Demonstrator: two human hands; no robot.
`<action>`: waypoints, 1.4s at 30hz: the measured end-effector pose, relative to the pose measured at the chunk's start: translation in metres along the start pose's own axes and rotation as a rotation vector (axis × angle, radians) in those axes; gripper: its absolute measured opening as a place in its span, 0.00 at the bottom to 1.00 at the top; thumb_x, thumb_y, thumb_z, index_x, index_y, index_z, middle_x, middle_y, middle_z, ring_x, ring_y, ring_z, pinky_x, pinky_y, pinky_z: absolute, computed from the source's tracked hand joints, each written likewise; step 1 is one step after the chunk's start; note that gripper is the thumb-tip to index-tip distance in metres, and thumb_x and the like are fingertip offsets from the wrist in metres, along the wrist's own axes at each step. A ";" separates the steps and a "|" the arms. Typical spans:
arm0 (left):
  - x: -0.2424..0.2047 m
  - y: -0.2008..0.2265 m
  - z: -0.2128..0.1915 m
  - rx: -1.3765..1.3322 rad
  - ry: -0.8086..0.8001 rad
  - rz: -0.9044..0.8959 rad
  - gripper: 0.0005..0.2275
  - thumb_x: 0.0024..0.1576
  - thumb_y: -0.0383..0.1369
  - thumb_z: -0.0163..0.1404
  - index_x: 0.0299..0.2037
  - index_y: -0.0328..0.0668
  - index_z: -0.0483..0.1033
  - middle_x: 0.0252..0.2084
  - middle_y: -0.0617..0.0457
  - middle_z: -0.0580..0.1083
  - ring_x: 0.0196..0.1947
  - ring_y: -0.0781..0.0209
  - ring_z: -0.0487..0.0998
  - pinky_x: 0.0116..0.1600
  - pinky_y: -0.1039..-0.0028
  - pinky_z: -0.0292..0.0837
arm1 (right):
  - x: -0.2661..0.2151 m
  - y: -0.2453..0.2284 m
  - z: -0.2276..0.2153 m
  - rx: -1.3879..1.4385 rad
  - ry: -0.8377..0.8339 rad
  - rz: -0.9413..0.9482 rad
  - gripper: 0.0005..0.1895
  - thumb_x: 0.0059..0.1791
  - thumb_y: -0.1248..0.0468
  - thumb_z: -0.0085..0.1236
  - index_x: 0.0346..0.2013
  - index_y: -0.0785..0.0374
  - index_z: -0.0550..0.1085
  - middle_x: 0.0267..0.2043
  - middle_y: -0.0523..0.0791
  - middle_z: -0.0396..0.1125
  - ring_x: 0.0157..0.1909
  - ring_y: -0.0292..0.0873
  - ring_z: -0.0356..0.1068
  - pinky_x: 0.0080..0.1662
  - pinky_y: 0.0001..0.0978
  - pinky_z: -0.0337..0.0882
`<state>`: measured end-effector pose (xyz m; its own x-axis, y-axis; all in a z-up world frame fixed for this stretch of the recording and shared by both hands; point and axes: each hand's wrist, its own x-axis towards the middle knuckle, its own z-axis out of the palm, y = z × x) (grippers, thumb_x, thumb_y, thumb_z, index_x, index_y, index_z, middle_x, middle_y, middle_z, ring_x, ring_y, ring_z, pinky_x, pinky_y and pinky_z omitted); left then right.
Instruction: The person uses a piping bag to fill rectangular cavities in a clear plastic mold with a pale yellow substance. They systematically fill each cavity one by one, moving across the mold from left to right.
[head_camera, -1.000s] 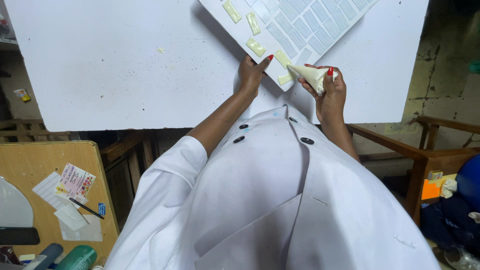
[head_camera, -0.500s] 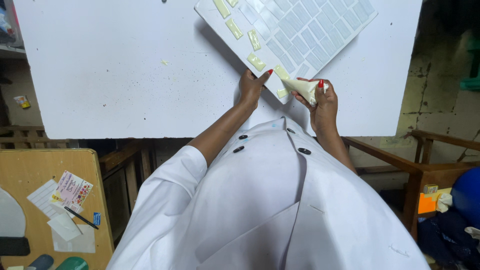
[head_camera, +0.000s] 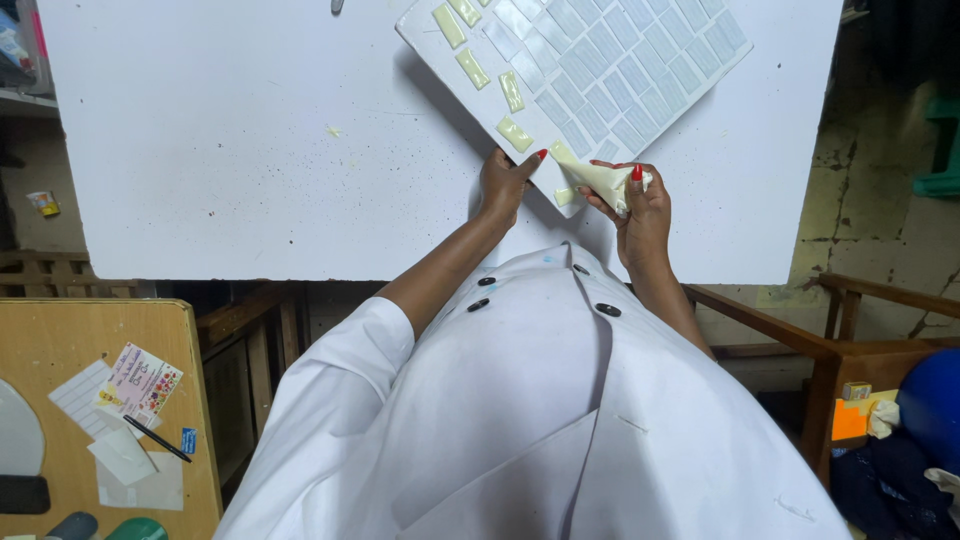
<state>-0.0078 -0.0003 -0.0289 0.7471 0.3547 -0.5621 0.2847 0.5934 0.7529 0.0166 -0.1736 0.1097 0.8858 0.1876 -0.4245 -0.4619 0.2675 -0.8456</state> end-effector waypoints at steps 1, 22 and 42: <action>-0.001 0.001 0.000 -0.001 0.002 0.000 0.22 0.56 0.27 0.62 0.56 0.29 0.64 0.49 0.40 0.73 0.51 0.50 0.79 0.51 0.59 0.82 | 0.000 -0.001 0.001 0.000 -0.002 0.001 0.16 0.55 0.50 0.49 0.48 0.59 0.65 0.56 0.56 0.72 0.46 0.58 0.78 0.46 0.36 0.85; 0.003 -0.006 -0.003 -0.019 -0.003 0.004 0.23 0.56 0.27 0.62 0.57 0.29 0.64 0.49 0.40 0.74 0.51 0.48 0.79 0.52 0.59 0.82 | 0.005 -0.002 0.010 -0.036 -0.044 -0.006 0.17 0.56 0.50 0.47 0.48 0.60 0.64 0.57 0.56 0.72 0.46 0.55 0.79 0.47 0.33 0.84; 0.002 -0.007 -0.003 -0.016 -0.017 -0.001 0.23 0.57 0.28 0.60 0.58 0.28 0.62 0.48 0.44 0.71 0.48 0.55 0.78 0.50 0.62 0.83 | 0.007 -0.009 0.008 0.062 0.004 0.026 0.15 0.56 0.52 0.47 0.49 0.60 0.65 0.57 0.57 0.71 0.48 0.57 0.78 0.48 0.34 0.85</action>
<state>-0.0105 -0.0012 -0.0360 0.7571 0.3421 -0.5565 0.2753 0.6055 0.7467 0.0268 -0.1671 0.1170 0.8738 0.1911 -0.4472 -0.4862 0.3205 -0.8130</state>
